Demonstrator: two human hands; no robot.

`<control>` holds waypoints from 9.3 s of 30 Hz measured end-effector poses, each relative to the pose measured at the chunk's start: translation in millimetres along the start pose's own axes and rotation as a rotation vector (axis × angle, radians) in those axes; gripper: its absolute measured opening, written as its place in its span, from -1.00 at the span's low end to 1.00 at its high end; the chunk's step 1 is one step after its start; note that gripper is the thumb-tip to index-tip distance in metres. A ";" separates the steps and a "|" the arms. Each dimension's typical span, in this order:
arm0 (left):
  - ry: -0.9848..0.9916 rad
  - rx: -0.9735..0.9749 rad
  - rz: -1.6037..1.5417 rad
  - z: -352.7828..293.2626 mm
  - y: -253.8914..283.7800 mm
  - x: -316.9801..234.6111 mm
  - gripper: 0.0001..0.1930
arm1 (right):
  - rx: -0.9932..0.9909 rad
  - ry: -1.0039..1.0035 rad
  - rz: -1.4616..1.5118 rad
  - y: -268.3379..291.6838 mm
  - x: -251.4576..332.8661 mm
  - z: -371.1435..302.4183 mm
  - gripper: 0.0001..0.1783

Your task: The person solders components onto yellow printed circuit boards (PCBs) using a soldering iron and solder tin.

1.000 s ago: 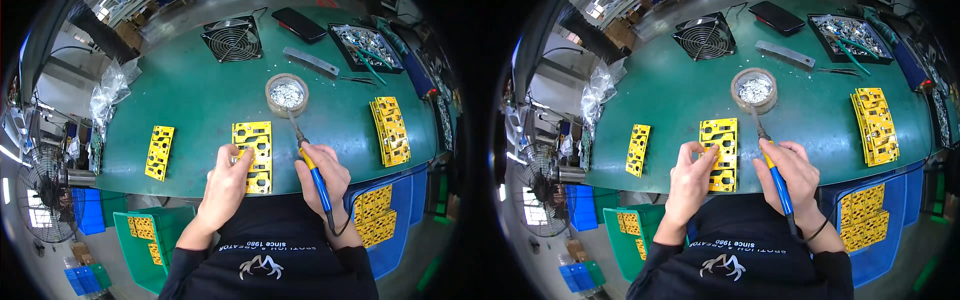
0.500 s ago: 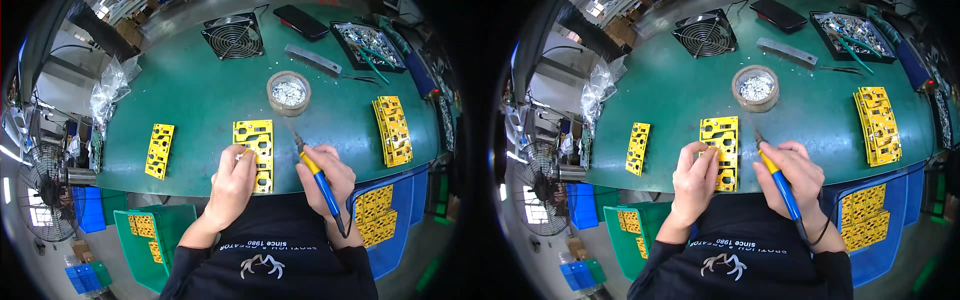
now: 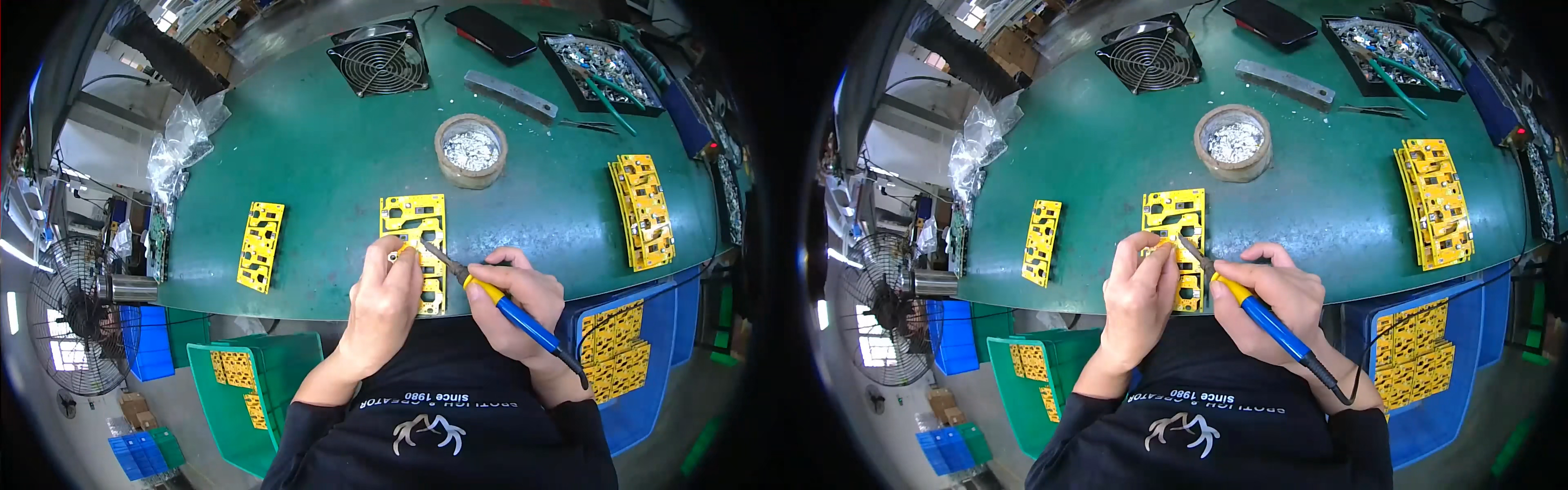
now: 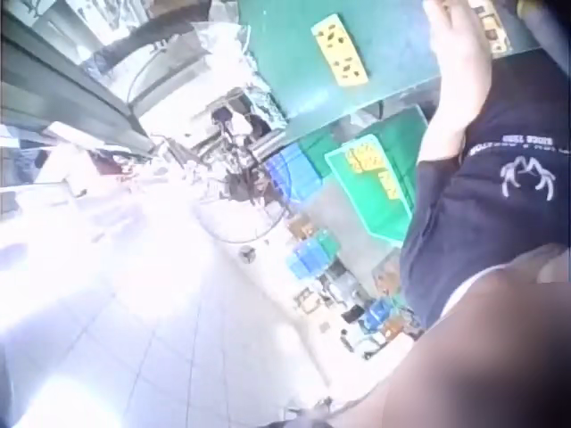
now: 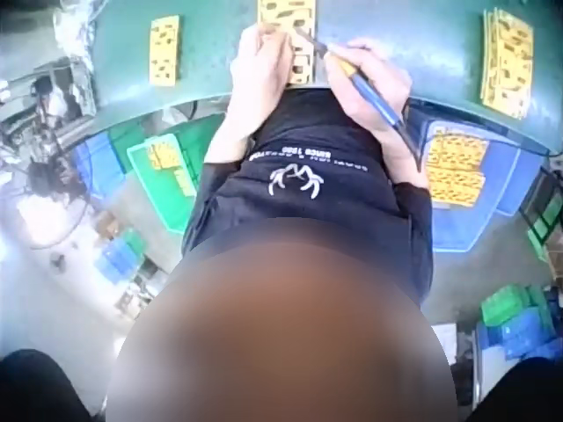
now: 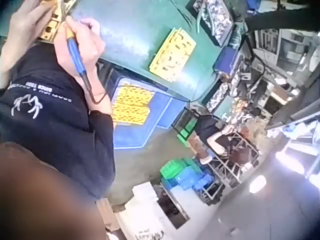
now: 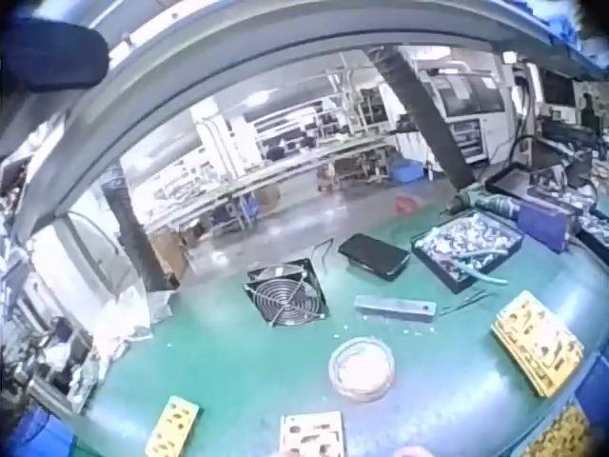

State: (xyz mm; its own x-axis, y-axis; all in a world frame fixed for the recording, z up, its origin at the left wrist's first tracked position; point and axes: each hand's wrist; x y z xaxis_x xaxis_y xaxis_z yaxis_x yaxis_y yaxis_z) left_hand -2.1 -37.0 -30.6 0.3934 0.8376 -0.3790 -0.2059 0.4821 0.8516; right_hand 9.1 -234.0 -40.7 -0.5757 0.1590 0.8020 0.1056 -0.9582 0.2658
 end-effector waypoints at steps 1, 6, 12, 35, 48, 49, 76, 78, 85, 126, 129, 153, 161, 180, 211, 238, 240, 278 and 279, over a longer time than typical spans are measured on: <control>-0.007 -0.009 0.011 0.1 -0.2 0.1 -0.80 | 0.000 0.000 0.001 -0.1 0.4 0.6 -0.80; 0.044 0.001 -0.003 1.7 1.4 -5.4 -0.83 | -0.024 -0.013 -0.001 -2.2 -2.0 2.4 -0.80; 0.088 0.014 -0.001 2.6 2.6 -6.3 -0.84 | -0.032 0.040 -0.022 -5.3 -4.4 0.7 -0.79; 0.129 0.329 -0.009 -9.8 14.7 -3.1 -0.35 | -0.016 0.104 -0.098 -3.4 3.4 -2.9 -0.76; 0.171 0.121 0.152 11.7 -2.2 9.9 -0.61 | -0.167 -0.023 -0.287 14.8 -9.2 15.5 -0.62; 0.154 0.088 0.154 12.5 -4.7 14.4 -0.63 | -0.155 -0.044 -0.315 14.0 -12.1 15.2 -0.61; -0.037 -0.090 0.115 -37.0 -0.2 -3.3 -0.71 | 0.044 0.092 -0.053 -4.2 9.2 -13.2 -0.81; -0.039 -0.097 0.119 -36.8 -0.5 -3.8 -0.71 | 0.047 0.084 -0.050 -4.2 9.1 -12.8 -0.80; -0.015 -0.085 0.138 -37.4 -1.1 -5.6 -0.71 | 0.060 0.066 -0.035 -5.9 9.6 -12.2 -0.79; -0.096 0.281 -0.017 -34.9 29.2 -4.0 -0.45 | -0.083 0.076 -0.153 16.5 9.6 -9.5 -0.74; -0.152 0.329 -0.240 -29.9 27.3 -6.2 -0.49 | -0.087 0.055 -0.177 18.9 10.3 -8.3 -0.76; 0.225 0.289 -0.083 13.5 56.2 50.8 -0.82 | -0.101 0.054 -0.224 23.5 5.2 -5.8 -0.75; 0.444 0.201 -0.298 -16.5 47.3 29.3 -0.80 | -0.205 0.004 -0.330 17.4 -4.7 9.9 -0.69; 0.024 0.222 -0.153 -6.1 27.7 6.6 -0.70 | -0.139 0.028 -0.297 12.3 -7.8 3.3 -0.64; 0.068 0.083 -0.063 -8.2 12.3 -8.3 -0.82 | -0.051 0.057 -0.163 13.3 2.8 -6.2 -0.76; -0.069 0.035 0.109 -15.1 -2.2 -3.9 -0.69 | 0.029 0.000 -0.080 6.3 7.3 -7.5 -0.84; -0.069 0.036 0.111 -14.8 -2.0 -3.7 -0.69 | 0.031 -0.006 -0.079 5.7 7.6 -7.4 -0.84; 0.133 0.108 0.089 8.0 2.9 11.5 -0.67 | -0.171 0.016 -0.377 20.0 -8.7 17.2 -0.65; 0.164 0.068 0.080 7.7 4.5 10.8 -0.75 | -0.111 -0.029 -0.375 20.5 -10.4 16.8 -0.62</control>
State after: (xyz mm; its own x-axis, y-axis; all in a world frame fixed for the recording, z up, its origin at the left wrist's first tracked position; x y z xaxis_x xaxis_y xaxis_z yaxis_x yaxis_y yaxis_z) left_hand 8.1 -27.7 -28.0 0.2261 0.9058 -0.3583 -0.1677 0.3985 0.9017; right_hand 30.9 -251.2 -34.6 -0.5342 0.5085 0.6754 -0.1970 -0.8517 0.4855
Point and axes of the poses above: each hand's wrist, its own z-axis towards the middle knuckle, its own y-axis out of the back of the hand, x = y × z, and after that the axes turned 8 degrees about x, right-handed
